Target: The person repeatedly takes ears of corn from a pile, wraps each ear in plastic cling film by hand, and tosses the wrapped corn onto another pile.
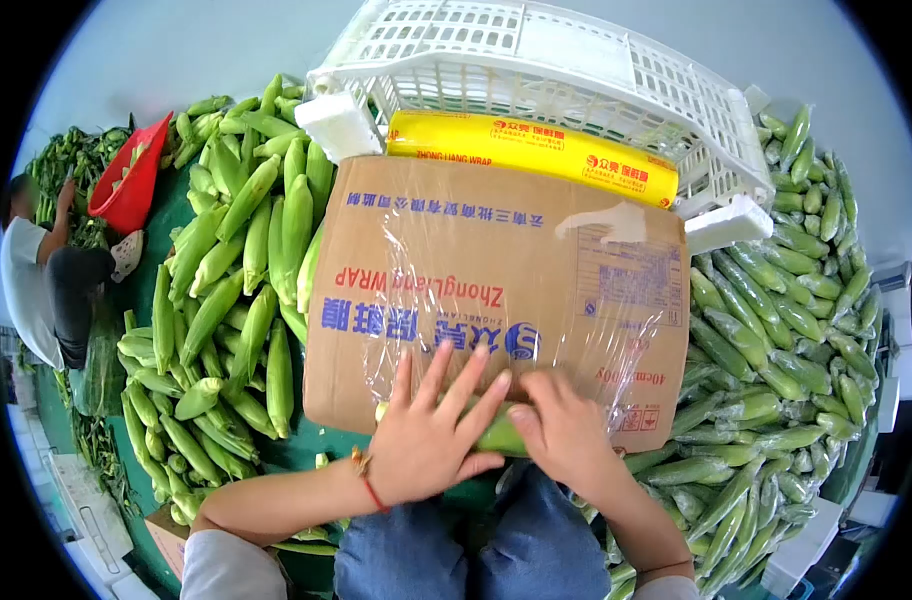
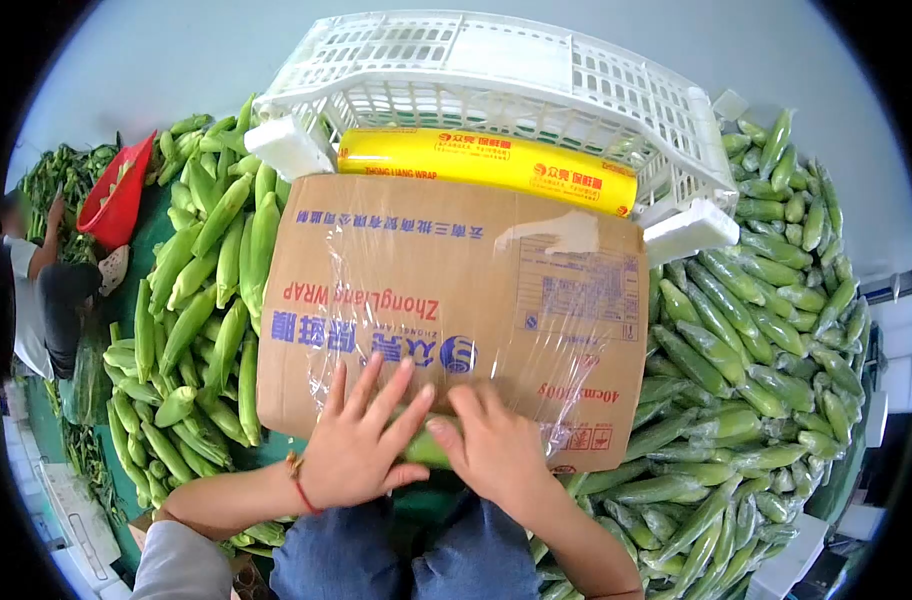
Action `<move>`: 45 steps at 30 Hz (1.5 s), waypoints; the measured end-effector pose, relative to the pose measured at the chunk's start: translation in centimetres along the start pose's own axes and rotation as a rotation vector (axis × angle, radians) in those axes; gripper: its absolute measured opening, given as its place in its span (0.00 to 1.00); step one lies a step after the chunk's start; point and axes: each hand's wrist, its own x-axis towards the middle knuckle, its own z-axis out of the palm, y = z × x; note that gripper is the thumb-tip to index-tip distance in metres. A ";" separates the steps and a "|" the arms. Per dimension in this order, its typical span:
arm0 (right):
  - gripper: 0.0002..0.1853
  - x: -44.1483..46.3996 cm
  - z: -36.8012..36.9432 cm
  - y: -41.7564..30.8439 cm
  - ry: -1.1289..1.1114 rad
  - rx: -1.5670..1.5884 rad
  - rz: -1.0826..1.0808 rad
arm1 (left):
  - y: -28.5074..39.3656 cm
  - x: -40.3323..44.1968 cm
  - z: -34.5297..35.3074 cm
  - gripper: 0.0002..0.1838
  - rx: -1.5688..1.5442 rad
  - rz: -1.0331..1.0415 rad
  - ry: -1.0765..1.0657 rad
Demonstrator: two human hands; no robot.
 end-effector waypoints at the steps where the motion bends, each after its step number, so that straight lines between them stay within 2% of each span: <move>1: 0.17 -0.1 -0.5 -0.3 0.089 0.026 0.003 | -0.6 1.0 0.1 0.44 0.022 -0.013 0.037; 2: 0.18 -0.1 -0.9 -0.5 0.184 0.049 0.002 | -1.3 2.4 -0.3 0.43 0.008 -0.068 0.048; 5: 0.24 0.5 -0.8 0.7 0.358 -0.177 -0.449 | -5.4 7.6 0.1 0.41 0.061 -0.214 0.169; 6: 0.30 0.9 0.1 1.5 0.253 -0.199 -0.442 | -7.2 9.4 0.4 0.40 0.087 -0.236 0.227; 9: 0.37 4.9 0.2 2.5 0.240 -0.350 -0.437 | -11.7 14.0 -0.5 0.36 0.324 -0.142 0.375; 10: 0.43 6.5 -0.5 2.8 0.216 -0.431 -0.465 | -12.4 15.0 -1.7 0.33 0.286 -0.116 0.384; 12: 0.43 9.1 -1.1 3.3 0.203 -0.412 -0.450 | -12.4 16.0 -3.2 0.28 0.188 -0.062 0.379; 15: 0.41 11.3 -1.4 4.1 0.208 -0.440 -0.463 | -8.2 13.5 -5.4 0.20 0.148 -0.092 -0.174; 17: 0.39 11.0 -0.8 4.1 0.220 -0.421 -0.500 | -6.0 9.3 -4.3 0.18 0.082 -0.085 0.046; 19: 0.36 7.8 -1.9 1.5 0.045 -0.320 -0.464 | -4.4 5.7 -2.8 0.23 -0.002 0.013 0.236; 21: 0.34 5.3 -2.7 0.1 -0.180 -0.274 -0.357 | -3.0 3.1 -1.6 0.28 0.017 0.078 0.272; 22: 0.35 5.1 -2.6 0.3 -0.157 -0.246 -0.343 | -2.4 2.3 -1.6 0.33 0.008 0.060 0.209; 24: 0.35 4.8 -2.4 0.6 -0.099 -0.190 -0.315 | -3.3 3.6 -0.8 0.33 -0.023 0.081 0.235; 27: 0.37 6.3 -1.9 1.4 0.191 -0.285 -0.369 | -7.0 8.0 0.0 0.33 -0.068 0.037 0.214; 28: 0.38 6.9 -1.2 2.3 0.259 -0.327 -0.469 | -8.5 10.1 -0.1 0.34 -0.101 0.039 0.226; 30: 0.37 8.6 -1.1 2.4 0.290 -0.441 -0.529 | -10.5 14.1 -0.9 0.36 -0.017 0.102 0.131; 31: 0.37 9.5 -1.0 2.4 0.302 -0.494 -0.554 | -10.9 15.8 -1.1 0.36 -0.035 0.063 0.009; 32: 0.37 10.6 -1.0 2.8 0.282 -0.506 -0.521 | -11.3 17.1 -1.1 0.37 -0.056 0.024 -0.118; 35: 0.35 11.9 -1.4 2.3 0.114 -0.377 -0.404 | -12.4 19.5 -0.2 0.38 0.153 0.035 -0.219; 36: 0.33 11.4 -1.5 2.1 0.132 -0.301 -0.420 | -11.6 19.1 -1.4 0.40 0.168 0.032 -0.269; 39: 0.34 7.2 -2.6 0.6 -0.090 -0.229 -0.369 | -11.5 18.9 -1.5 0.40 0.208 0.048 -0.289; 41: 0.34 3.5 -3.6 -0.4 -0.498 -0.082 -0.330 | -11.2 19.1 -2.1 0.41 0.144 0.005 -0.317; 42: 0.36 1.1 -3.7 -0.7 -0.634 -0.014 -0.333 | -11.0 18.9 -2.4 0.41 0.111 -0.018 -0.333; 43: 0.37 -1.0 -3.6 -0.6 -0.770 0.052 -0.340 | -11.2 18.4 -2.7 0.40 0.021 -0.010 -0.257; 45: 0.38 -4.1 -3.5 1.2 -0.615 0.240 -0.095 | -11.5 16.7 -3.1 0.38 -0.160 0.004 -0.104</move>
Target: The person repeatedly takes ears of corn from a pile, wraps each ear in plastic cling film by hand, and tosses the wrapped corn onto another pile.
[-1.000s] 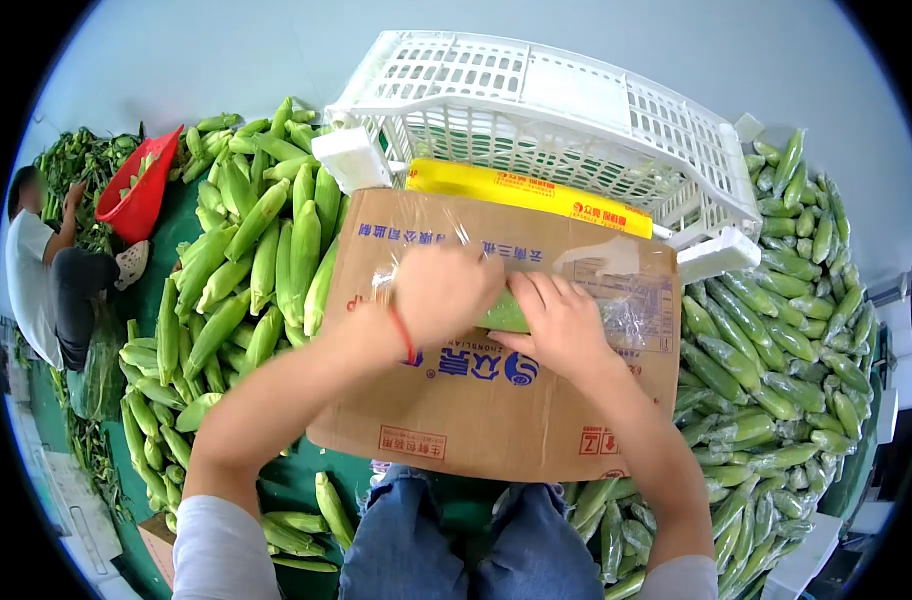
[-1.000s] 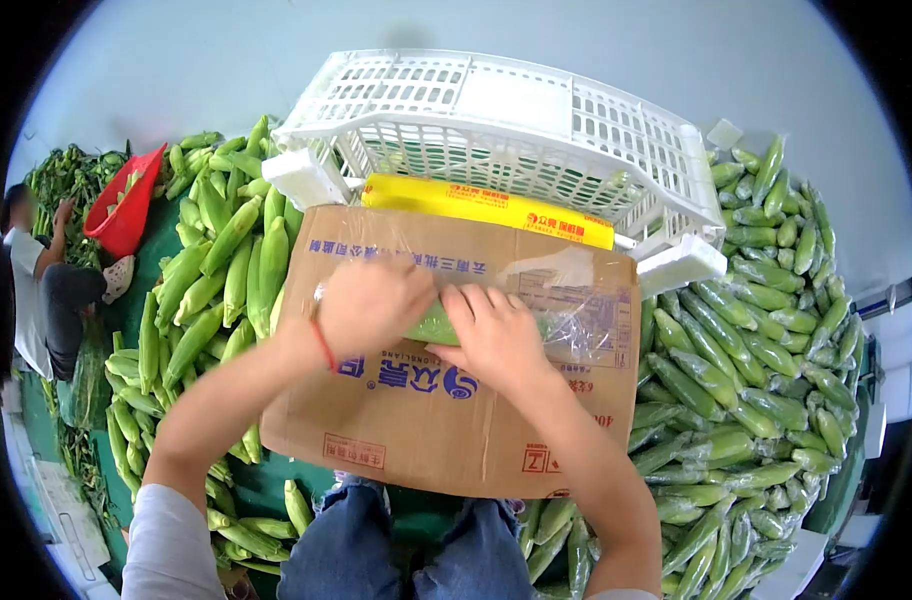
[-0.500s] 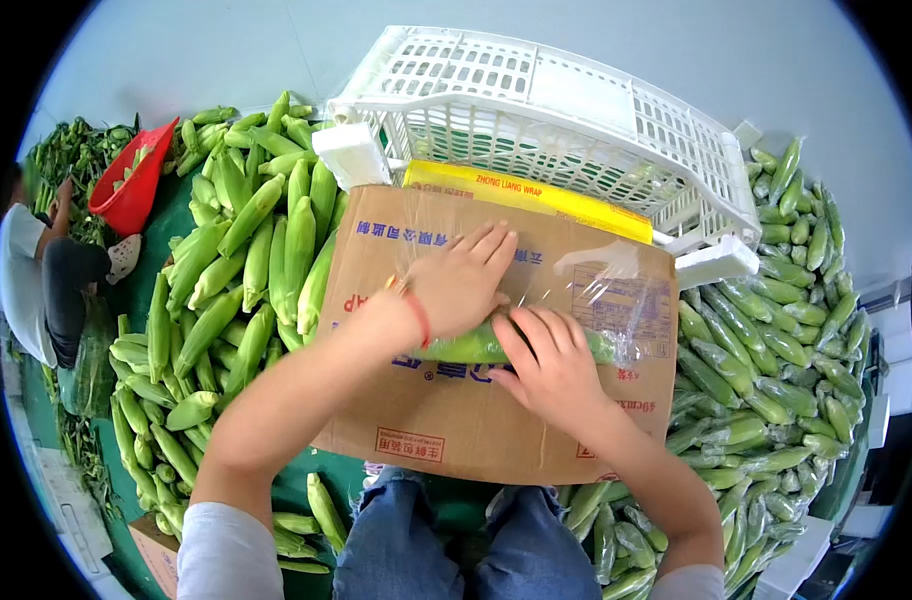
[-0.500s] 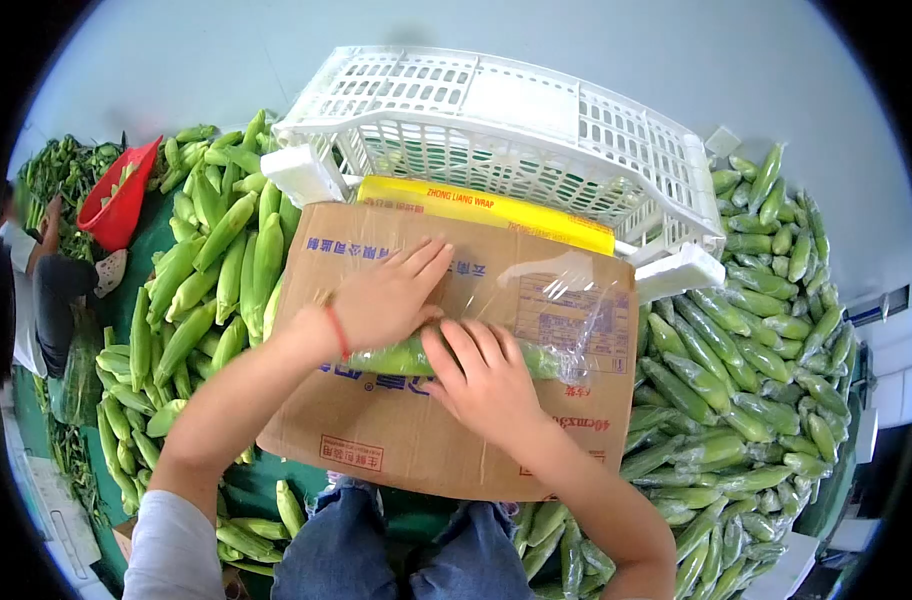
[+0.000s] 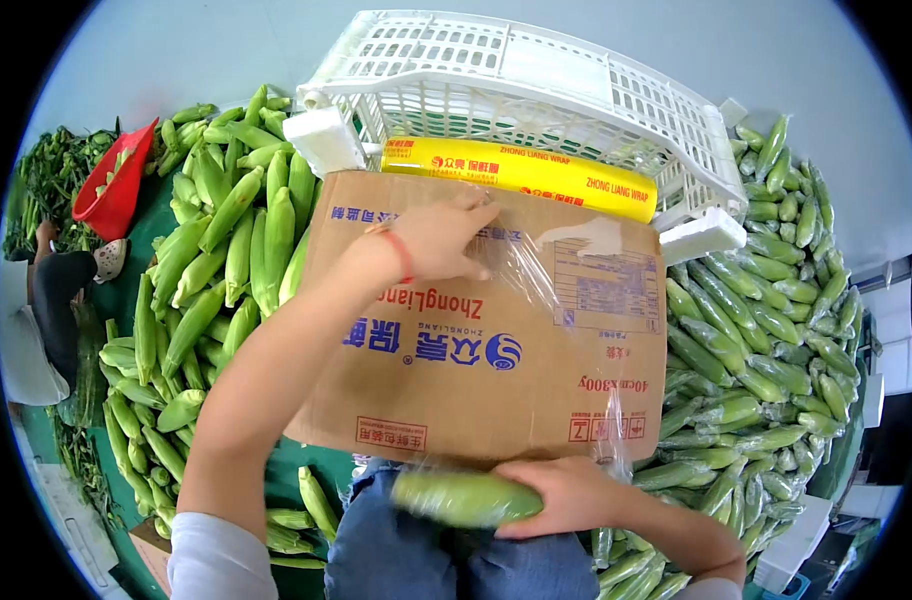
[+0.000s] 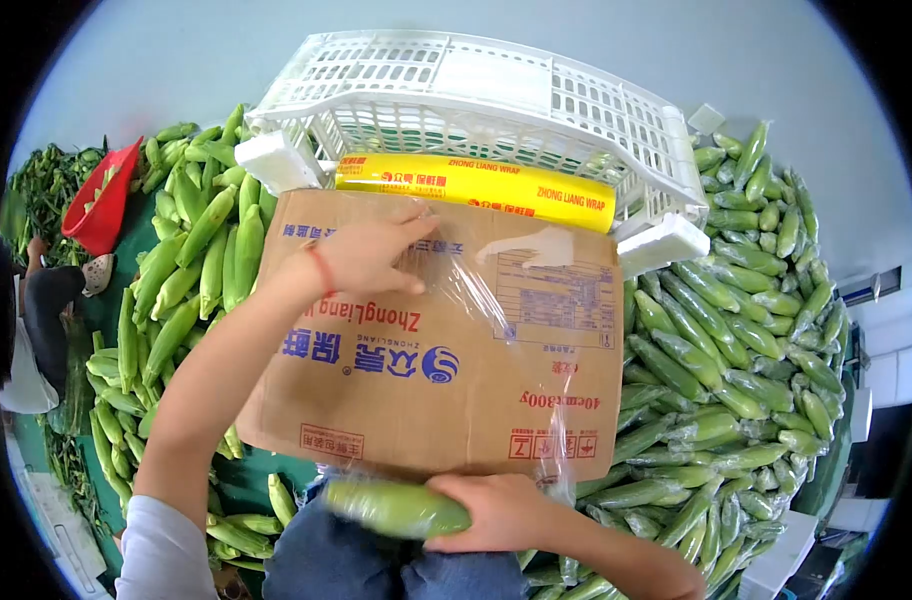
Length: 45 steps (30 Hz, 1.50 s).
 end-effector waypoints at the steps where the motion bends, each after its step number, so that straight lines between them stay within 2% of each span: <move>1: 0.38 -0.4 -0.3 -0.1 0.099 0.123 0.080 | 0.1 -1.0 0.1 0.36 -0.215 0.069 0.173; 2: 0.34 -1.2 -1.2 -1.0 0.217 0.459 0.192 | 1.0 -2.1 0.5 0.35 -0.433 0.142 0.335; 4: 0.29 -0.3 -1.5 -0.4 0.344 1.289 0.417 | 5.6 -6.1 1.9 0.33 -0.521 0.232 0.467; 5: 0.30 0.4 -2.1 -0.5 0.293 1.281 0.372 | 7.6 -7.2 2.6 0.31 -0.467 0.312 0.426; 6: 0.33 1.2 -2.1 -0.5 0.146 1.454 0.298 | 8.9 -7.5 3.2 0.30 -0.409 0.384 0.399; 7: 0.36 2.1 -1.9 -0.6 -0.018 1.619 0.227 | 8.1 -7.3 4.2 0.31 -0.443 0.438 0.561; 8: 0.40 3.0 -1.4 -0.9 -0.189 1.783 0.154 | 8.5 -7.3 5.0 0.33 -0.891 0.334 0.665; 10: 0.46 5.8 -0.3 -1.1 -0.451 2.121 -0.190 | 10.2 -6.1 5.0 0.37 -1.787 0.086 0.802; 11: 0.49 7.0 0.7 -1.2 -0.580 2.275 -0.381 | 10.4 -6.4 4.2 0.34 -2.239 0.204 0.622; 13: 0.51 9.1 2.9 -1.5 -0.603 2.132 -0.660 | 9.2 -6.5 4.8 0.25 -2.376 0.315 0.522; 14: 0.48 8.5 2.4 -1.7 -0.484 2.108 -0.501 | 8.4 -6.4 4.9 0.21 -2.436 0.381 0.477; 15: 0.45 7.9 1.5 -2.1 -0.375 2.071 -0.339 | 7.8 -6.7 4.6 0.17 -2.261 0.106 0.629; 17: 0.37 5.9 0.2 -1.0 -0.038 1.515 -0.086 | 7.1 -7.1 3.6 0.10 -1.828 -0.366 0.842; 18: 0.33 5.3 -0.4 -0.5 0.115 1.213 0.032 | 7.1 -7.2 3.8 0.07 -1.755 -0.416 0.926; 19: 0.30 5.4 -0.1 0.7 0.566 0.402 -0.139 | 6.8 -7.4 4.7 0.09 -1.790 -0.449 0.974; 22: 0.37 2.8 -2.4 -0.4 0.648 -0.048 0.053 | 6.7 -8.7 6.2 0.17 -1.796 -0.507 1.060; 23: 0.28 2.1 -2.7 -1.0 0.721 -0.149 0.081 | 6.7 -9.0 6.4 0.19 -1.778 -0.520 1.078; 26: 0.26 0.6 -3.8 -0.3 1.089 -0.530 -0.329 | 7.4 -9.8 5.1 0.24 -1.616 -0.471 1.002; 27: 0.25 0.2 -4.2 0.2 1.140 -0.478 -0.434 | 7.3 -10.1 5.3 0.22 -1.657 -0.461 0.892; 28: 0.23 -0.3 -4.8 1.0 1.192 -0.432 -0.538 | 7.7 -10.1 5.8 0.22 -1.650 -0.552 0.814; 30: 0.18 -0.3 -6.0 1.2 1.313 0.031 -0.690 | 8.8 -10.2 7.2 0.22 -1.627 -0.715 0.644; 31: 0.23 1.7 -6.1 0.1 1.357 0.461 -0.719 | 8.7 -11.5 7.7 0.24 -1.668 -0.703 0.433; 32: 0.26 2.2 -6.1 0.3 1.299 0.701 -0.757 | 8.7 -13.0 8.4 0.25 -1.701 -0.681 0.198; 33: 0.29 2.7 -6.1 0.6 1.248 0.948 -0.796 | 9.3 -14.1 9.3 0.28 -1.632 -0.802 0.186; 34: 0.23 2.7 -5.9 0.9 1.242 0.988 -0.802 | 9.8 -15.0 10.2 0.30 -1.559 -0.906 0.170; 35: 0.17 2.5 -5.7 1.2 1.236 1.029 -0.808 | 9.8 -15.5 10.5 0.32 -1.486 -0.671 0.181; 36: 0.15 2.6 -5.5 0.2 1.356 1.067 -0.765 | 9.6 -16.0 10.4 0.35 -1.416 -0.445 0.205; 37: 0.17 1.7 -5.8 0.3 1.343 1.157 -0.734 | 9.9 -16.1 10.6 0.37 -1.140 -0.224 0.278; 39: 0.29 0.3 -6.5 0.8 1.258 1.369 -0.715 | 9.0 -15.6 9.0 0.42 -0.515 0.078 0.146; 40: 0.32 0.3 -6.3 1.0 1.352 1.414 -0.674 | 9.1 -15.2 7.9 0.45 -0.240 0.236 0.154; 42: 0.37 0.4 -5.0 1.2 1.525 1.510 -0.590 | 11.0 -12.2 7.1 0.44 0.081 0.505 0.274; 43: 0.42 0.9 -2.5 1.2 1.471 1.592 -0.645 | 12.2 -11.5 7.3 0.41 0.047 0.435 0.256; 45: 0.37 1.8 3.1 1.7 1.416 1.620 -0.561 | 16.3 -8.9 7.6 0.40 -0.108 0.351 0.053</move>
